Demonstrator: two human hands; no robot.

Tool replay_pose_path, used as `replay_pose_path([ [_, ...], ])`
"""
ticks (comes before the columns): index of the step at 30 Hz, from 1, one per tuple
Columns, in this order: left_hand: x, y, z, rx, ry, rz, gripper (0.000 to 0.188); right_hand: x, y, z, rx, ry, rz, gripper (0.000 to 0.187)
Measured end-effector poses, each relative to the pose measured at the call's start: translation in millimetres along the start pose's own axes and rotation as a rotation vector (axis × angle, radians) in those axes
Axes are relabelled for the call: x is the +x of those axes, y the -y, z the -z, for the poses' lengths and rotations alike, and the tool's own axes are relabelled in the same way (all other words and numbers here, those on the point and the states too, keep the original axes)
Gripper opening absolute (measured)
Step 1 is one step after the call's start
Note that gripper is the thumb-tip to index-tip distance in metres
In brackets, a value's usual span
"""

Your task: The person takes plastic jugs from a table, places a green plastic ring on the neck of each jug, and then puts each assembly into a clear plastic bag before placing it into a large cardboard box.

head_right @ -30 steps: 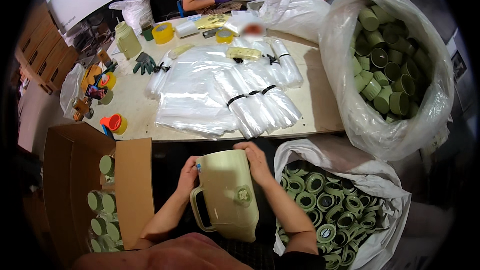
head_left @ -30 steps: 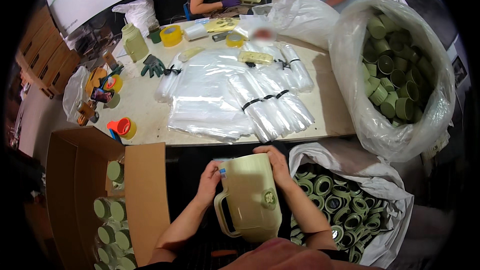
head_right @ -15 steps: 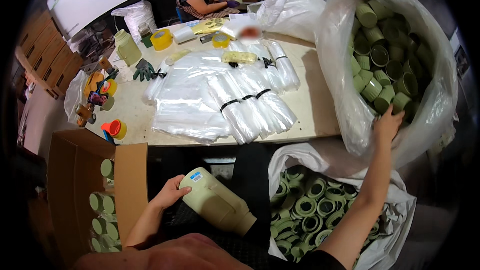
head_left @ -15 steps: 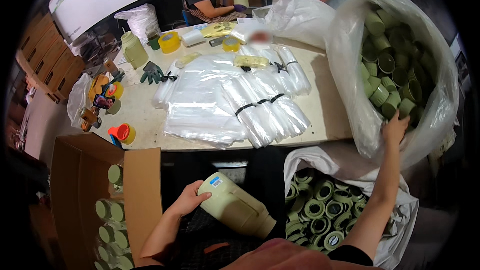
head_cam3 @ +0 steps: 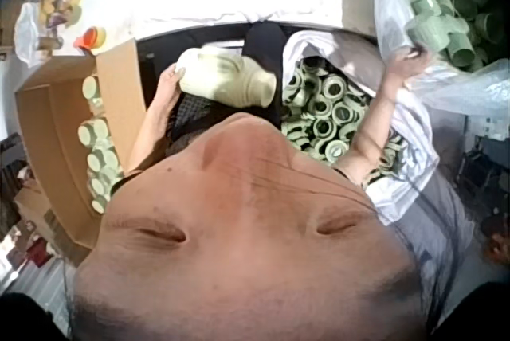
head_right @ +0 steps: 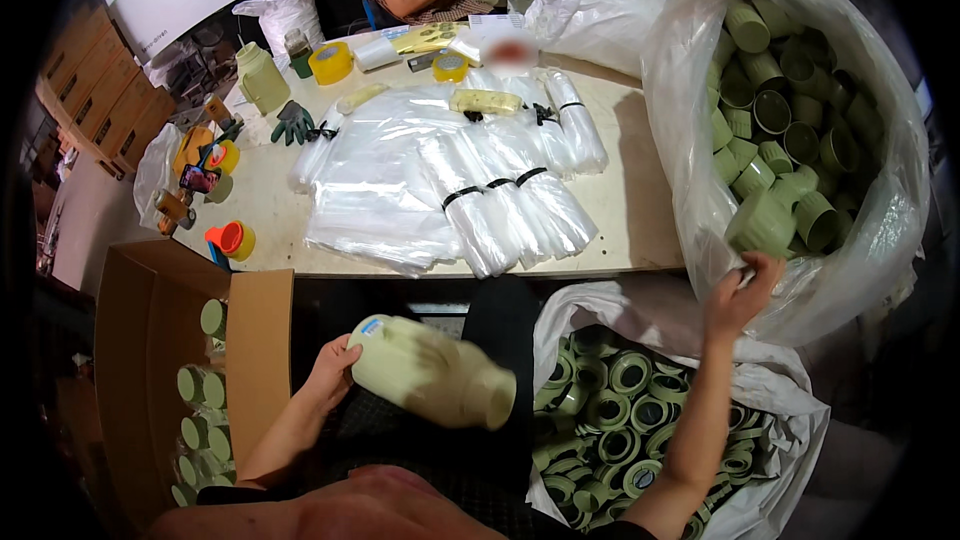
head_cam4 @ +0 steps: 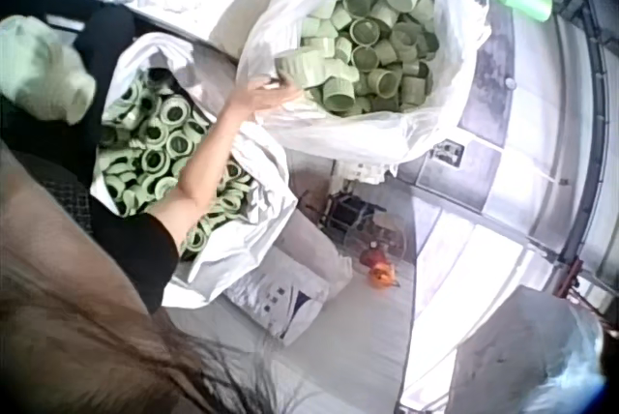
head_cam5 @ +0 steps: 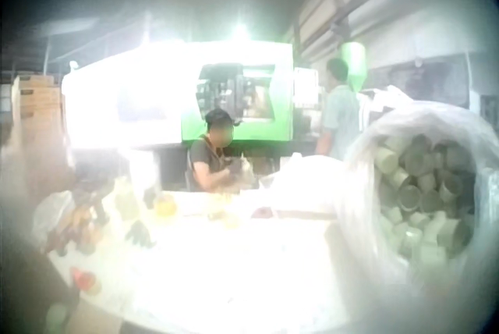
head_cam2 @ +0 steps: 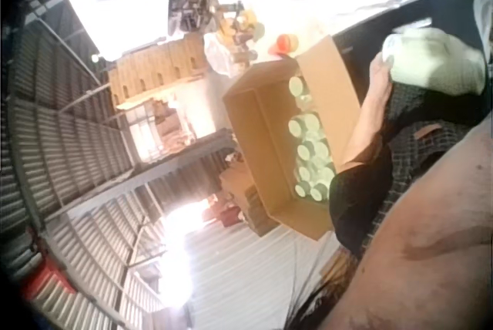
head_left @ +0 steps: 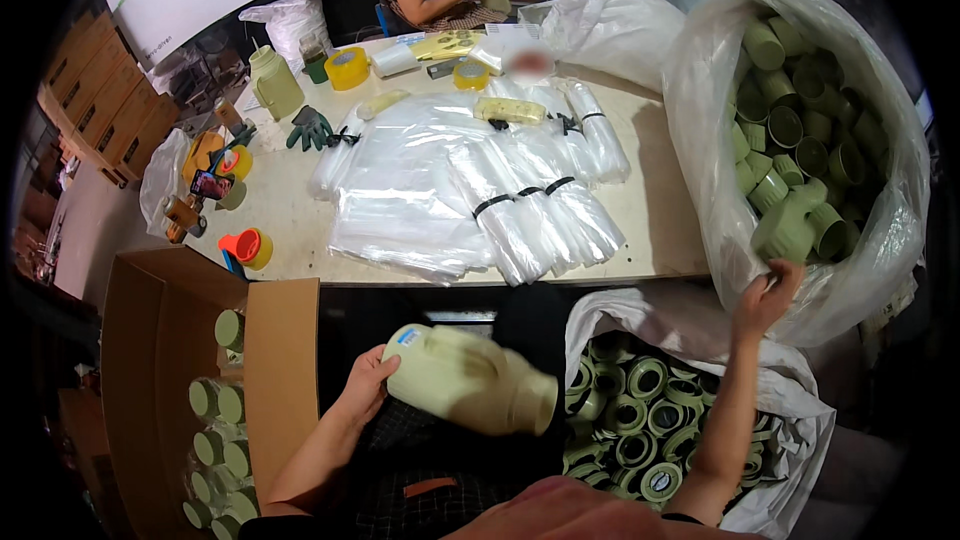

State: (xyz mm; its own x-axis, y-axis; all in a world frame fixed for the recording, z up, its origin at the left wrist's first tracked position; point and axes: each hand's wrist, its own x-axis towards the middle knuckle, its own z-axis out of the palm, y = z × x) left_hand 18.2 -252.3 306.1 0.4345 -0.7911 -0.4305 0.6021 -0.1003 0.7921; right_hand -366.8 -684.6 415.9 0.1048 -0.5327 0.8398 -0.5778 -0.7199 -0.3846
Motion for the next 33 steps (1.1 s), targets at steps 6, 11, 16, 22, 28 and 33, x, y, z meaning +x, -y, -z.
replay_pose_path([
  [6, 6.4, 0.1, -4.7, -0.191, -0.086, -0.102, 0.028, -116.3, 111.5, -13.3, 1.097, 0.226, -0.776, 0.053],
  [11, 0.4, -4.4, -21.3, -0.178, -0.068, -0.093, 0.027, -187.5, 188.8, -36.1, 1.433, 0.677, -1.084, 0.060],
  [16, -18.0, 1.2, 1.9, -0.255, -0.064, 0.080, 0.028, -151.3, 215.1, -26.2, 0.791, 0.596, 0.052, 0.065],
  [22, -26.5, -31.0, -35.3, -0.048, -0.311, -0.447, 0.015, -159.5, 236.2, -39.2, 0.973, 0.447, -0.118, 0.066],
  [28, -35.9, -59.5, -29.3, 0.199, -0.315, -0.613, 0.020, -165.3, 209.1, -59.2, 0.882, 0.647, -0.631, 0.081],
  [33, -41.9, -80.0, -31.5, 0.354, -0.351, -0.695, 0.018, -160.9, 174.5, -59.7, 1.226, 0.267, -0.860, 0.089],
])
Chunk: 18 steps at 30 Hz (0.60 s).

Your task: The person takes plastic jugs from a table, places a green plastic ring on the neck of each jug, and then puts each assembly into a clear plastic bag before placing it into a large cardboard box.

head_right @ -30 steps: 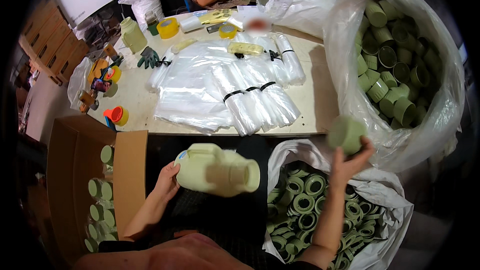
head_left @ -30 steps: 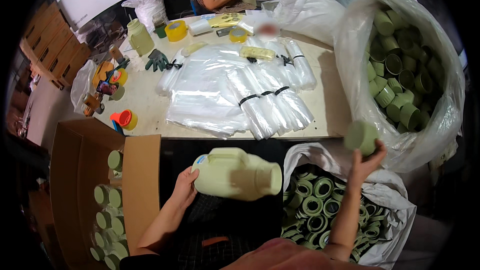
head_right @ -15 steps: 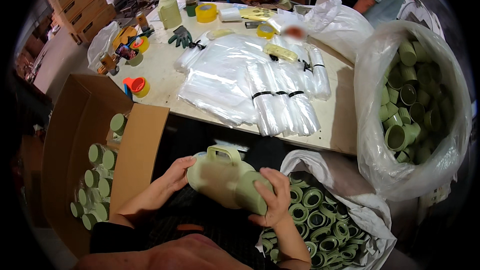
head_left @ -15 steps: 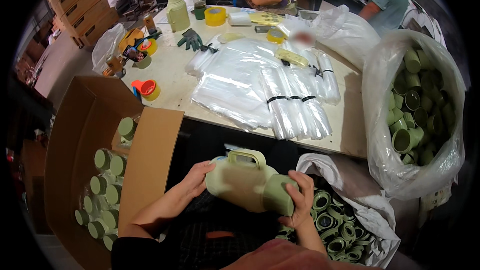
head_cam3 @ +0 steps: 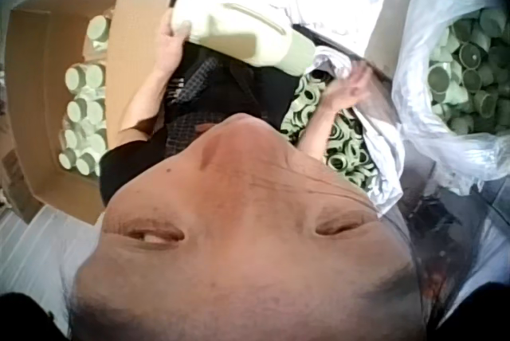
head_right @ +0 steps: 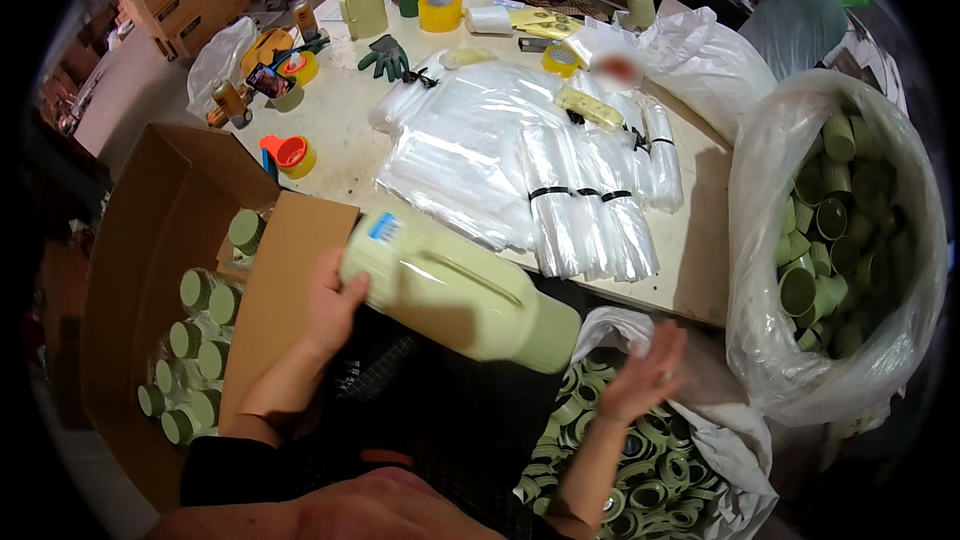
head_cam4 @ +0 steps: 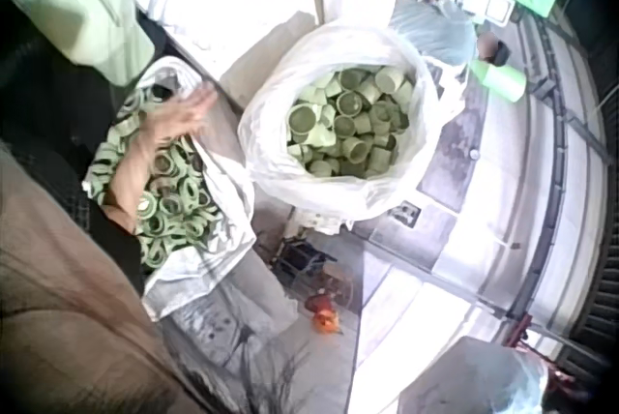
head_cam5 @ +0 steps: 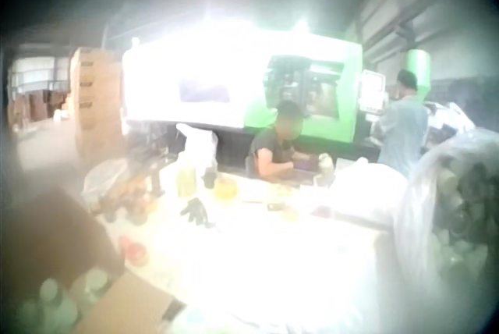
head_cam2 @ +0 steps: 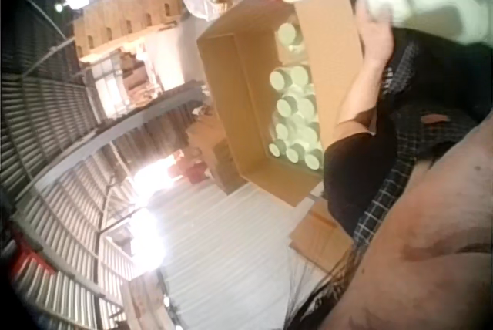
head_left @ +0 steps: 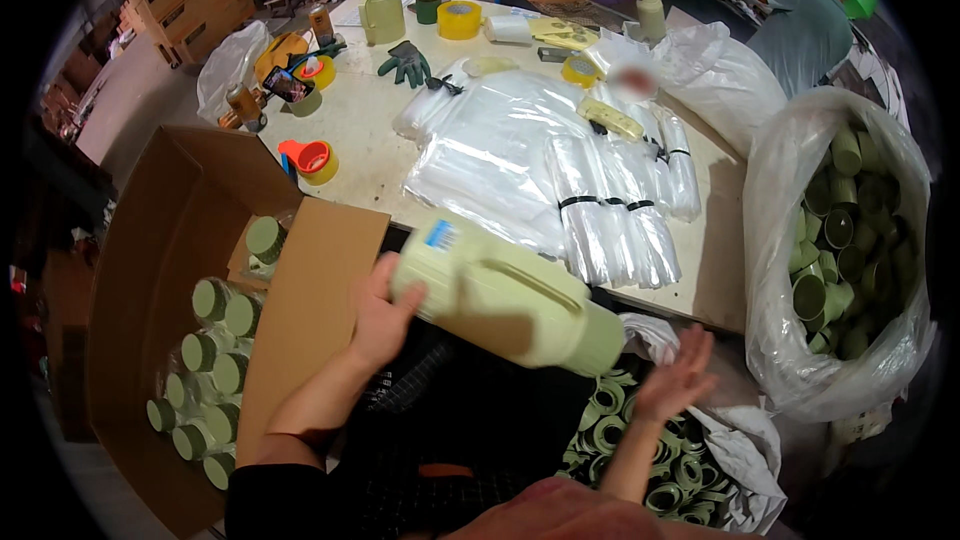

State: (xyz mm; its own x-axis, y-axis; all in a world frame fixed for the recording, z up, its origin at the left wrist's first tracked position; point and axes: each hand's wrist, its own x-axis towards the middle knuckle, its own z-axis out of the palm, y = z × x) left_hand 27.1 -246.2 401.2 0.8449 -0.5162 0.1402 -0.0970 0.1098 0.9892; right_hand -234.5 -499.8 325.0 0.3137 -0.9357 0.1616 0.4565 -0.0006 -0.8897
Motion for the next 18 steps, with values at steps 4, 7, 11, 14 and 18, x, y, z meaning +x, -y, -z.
replay_pose_path([
  [4, 14.7, 8.7, -28.3, 0.254, -0.003, -0.399, 0.015, -54.8, -26.9, -58.4, -0.037, 0.025, -0.313, 0.068],
  [7, 51.6, -3.8, -26.4, 0.198, 0.086, -0.416, 0.019, -65.0, -33.0, -34.5, 0.087, 0.387, -0.453, 0.071],
  [11, 60.4, 19.1, -53.2, -0.124, 0.450, -0.421, 0.030, -77.8, -35.6, -52.5, 0.148, 0.507, -0.569, 0.088],
  [14, 47.2, 32.9, -92.0, 0.027, 0.531, -0.314, 0.019, -96.0, -53.0, -49.8, 0.237, 0.313, -0.597, 0.093],
  [18, 21.6, 39.7, -69.6, 0.298, 0.664, -0.268, 0.044, -97.3, -31.5, -32.8, 0.159, 0.317, -0.525, 0.079],
])
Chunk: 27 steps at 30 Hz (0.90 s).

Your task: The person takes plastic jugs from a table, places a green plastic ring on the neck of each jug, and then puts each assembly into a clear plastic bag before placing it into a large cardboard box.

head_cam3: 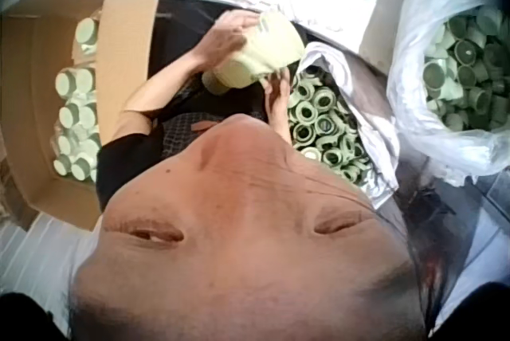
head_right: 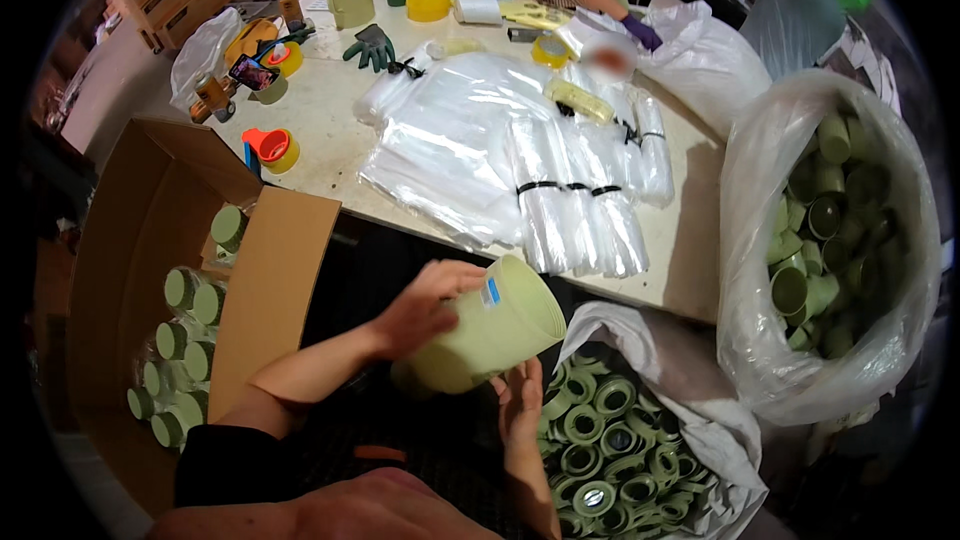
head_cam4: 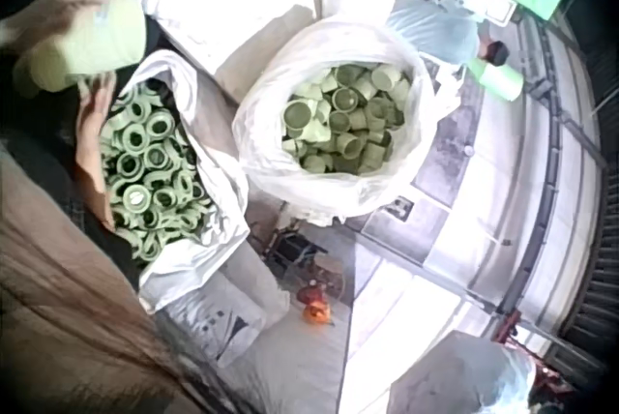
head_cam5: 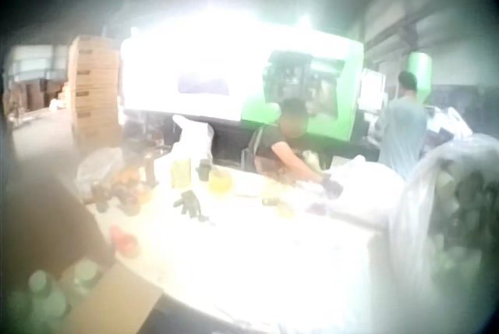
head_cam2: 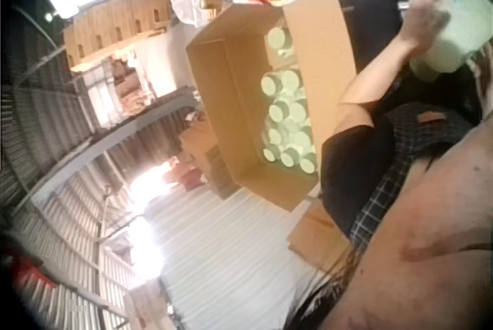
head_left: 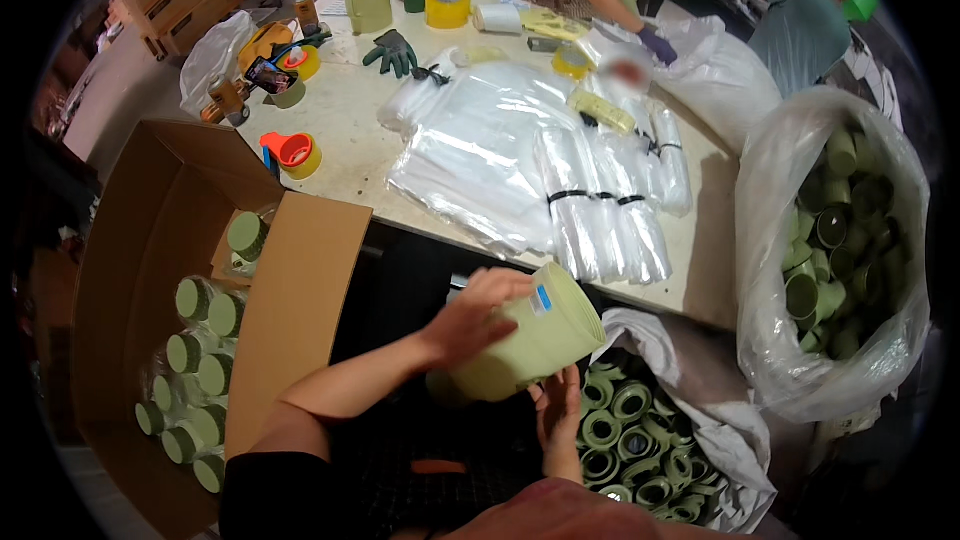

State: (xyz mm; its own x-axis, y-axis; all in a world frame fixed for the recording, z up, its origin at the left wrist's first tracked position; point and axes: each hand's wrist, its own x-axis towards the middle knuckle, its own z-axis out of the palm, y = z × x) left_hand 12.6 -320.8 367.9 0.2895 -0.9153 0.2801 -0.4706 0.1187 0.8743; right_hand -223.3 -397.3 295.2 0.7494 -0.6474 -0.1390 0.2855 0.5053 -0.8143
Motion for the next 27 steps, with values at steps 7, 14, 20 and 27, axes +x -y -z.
replay_pose_path([
  [7, -45.4, 16.9, -8.5, -0.200, -0.081, 0.456, 0.050, -9.1, 41.3, 43.9, -0.479, -0.014, -0.009, 0.039],
  [14, -17.3, -26.5, 18.9, -0.039, 0.198, 0.367, 0.046, -73.7, -17.6, 319.0, -0.558, -0.914, 0.171, 0.021],
  [20, -21.5, -20.1, -23.3, 0.130, 0.324, 0.239, 0.047, -113.2, -220.3, 330.2, -1.266, -1.005, -0.899, 0.072],
  [27, -24.2, -20.9, -21.6, 0.181, 0.314, 0.339, 0.046, -54.7, -225.9, 290.9, -1.304, -0.597, -1.068, 0.057],
])
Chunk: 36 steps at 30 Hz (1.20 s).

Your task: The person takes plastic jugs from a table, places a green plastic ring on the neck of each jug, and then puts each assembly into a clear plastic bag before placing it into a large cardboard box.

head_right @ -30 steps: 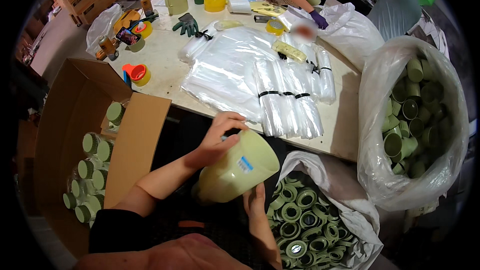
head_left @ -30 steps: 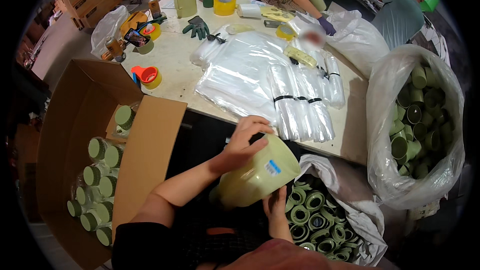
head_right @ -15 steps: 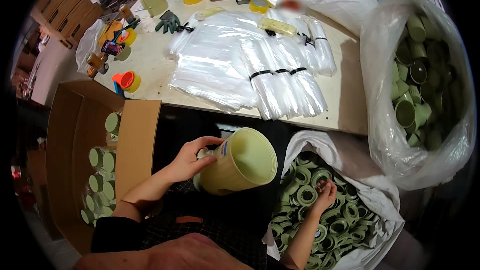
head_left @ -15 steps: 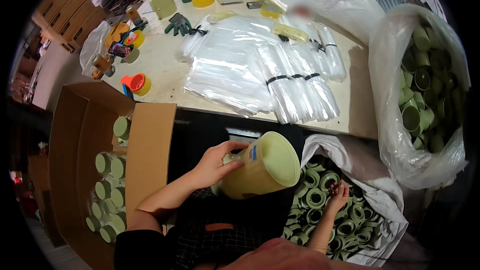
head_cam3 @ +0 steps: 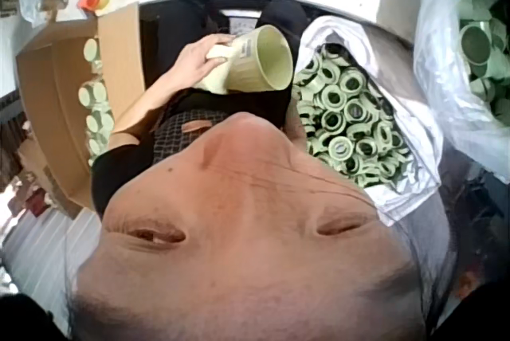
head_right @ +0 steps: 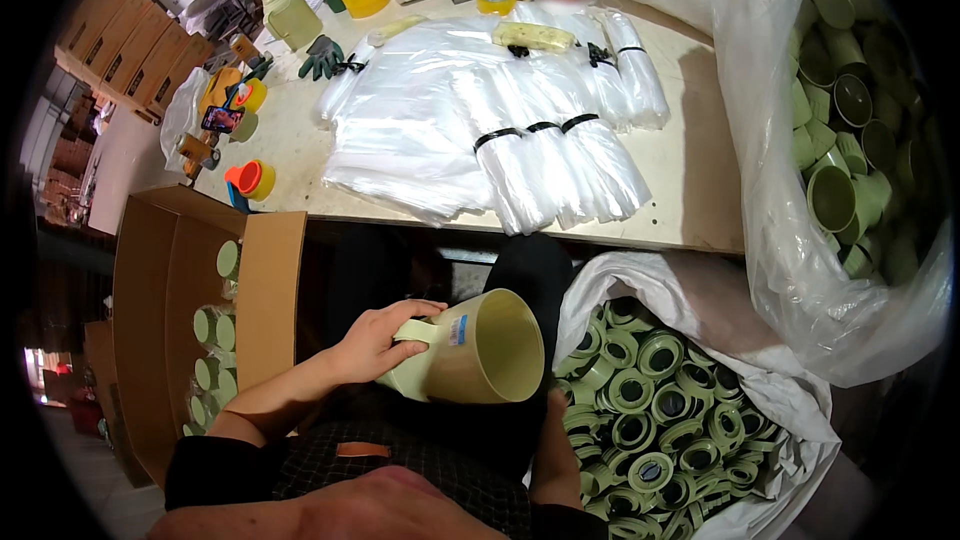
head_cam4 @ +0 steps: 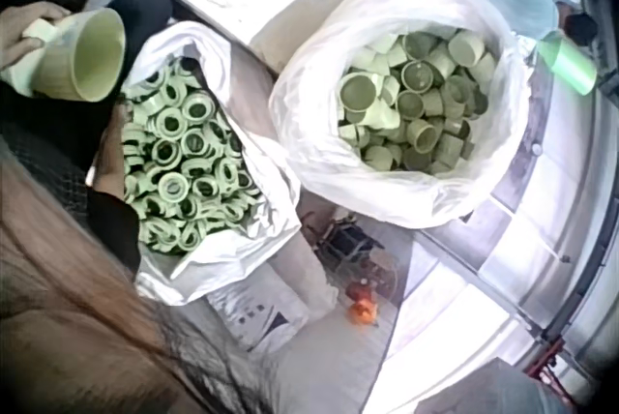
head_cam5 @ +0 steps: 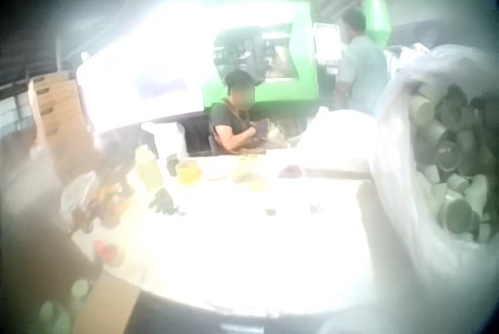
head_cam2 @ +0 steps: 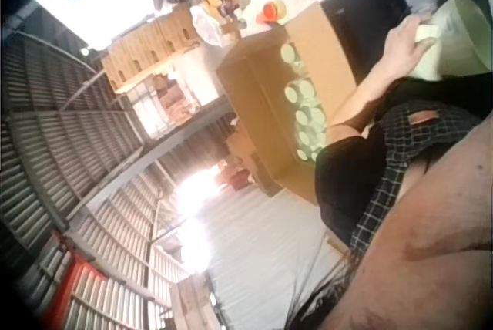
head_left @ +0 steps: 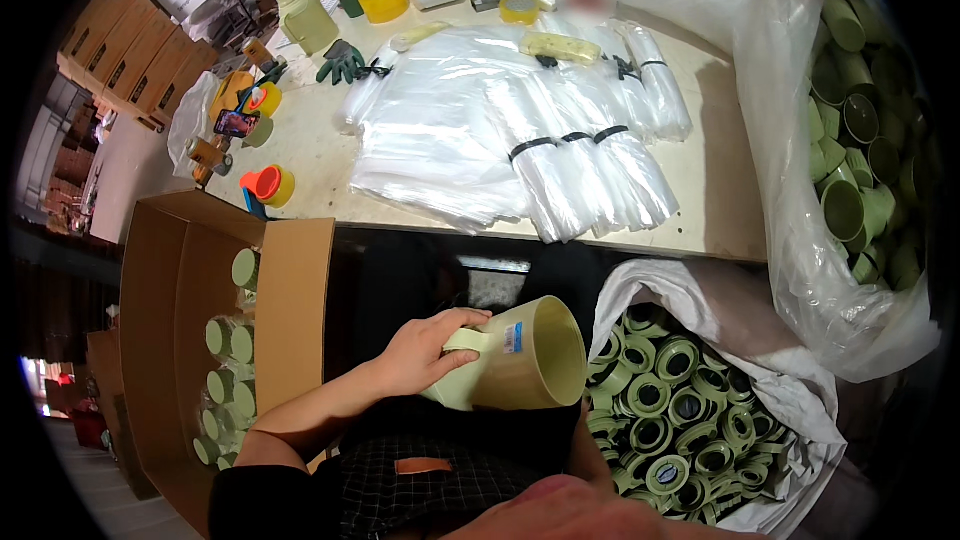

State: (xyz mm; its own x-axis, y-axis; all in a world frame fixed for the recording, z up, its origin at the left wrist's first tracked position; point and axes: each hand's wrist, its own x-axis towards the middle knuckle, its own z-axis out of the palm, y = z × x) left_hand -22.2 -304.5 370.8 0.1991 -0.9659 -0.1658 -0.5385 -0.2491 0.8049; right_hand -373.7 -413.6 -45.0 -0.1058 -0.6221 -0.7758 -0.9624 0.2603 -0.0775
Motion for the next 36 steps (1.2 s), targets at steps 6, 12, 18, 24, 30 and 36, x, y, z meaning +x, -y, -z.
replay_pose_path([
  [6, 20.1, -11.7, -3.6, 0.013, 0.011, -0.044, 0.045, 5.7, -89.8, -14.9, -0.651, -0.004, 0.332, 0.052],
  [12, 2.1, 3.0, -3.4, 0.065, -0.010, -0.025, 0.045, -53.9, -78.2, -21.3, -0.403, -0.056, 0.248, 0.042],
  [18, 4.0, -6.1, -6.4, 0.073, -0.015, -0.058, 0.046, -38.1, -82.8, -11.7, -0.286, -0.020, 0.167, 0.044],
  [24, 0.0, -3.5, -8.3, 0.089, -0.018, -0.031, 0.047, -25.9, -76.1, -13.2, -0.236, 0.007, 0.154, 0.046],
  [30, -9.9, 2.1, -1.9, 0.098, -0.038, -0.061, 0.045, -26.4, -70.3, -29.5, -0.213, 0.062, 0.158, 0.048],
  [36, 14.5, -5.8, -6.7, 0.033, 0.016, -0.038, 0.044, -15.6, -86.4, -51.6, -0.108, 0.123, 0.212, 0.050],
])
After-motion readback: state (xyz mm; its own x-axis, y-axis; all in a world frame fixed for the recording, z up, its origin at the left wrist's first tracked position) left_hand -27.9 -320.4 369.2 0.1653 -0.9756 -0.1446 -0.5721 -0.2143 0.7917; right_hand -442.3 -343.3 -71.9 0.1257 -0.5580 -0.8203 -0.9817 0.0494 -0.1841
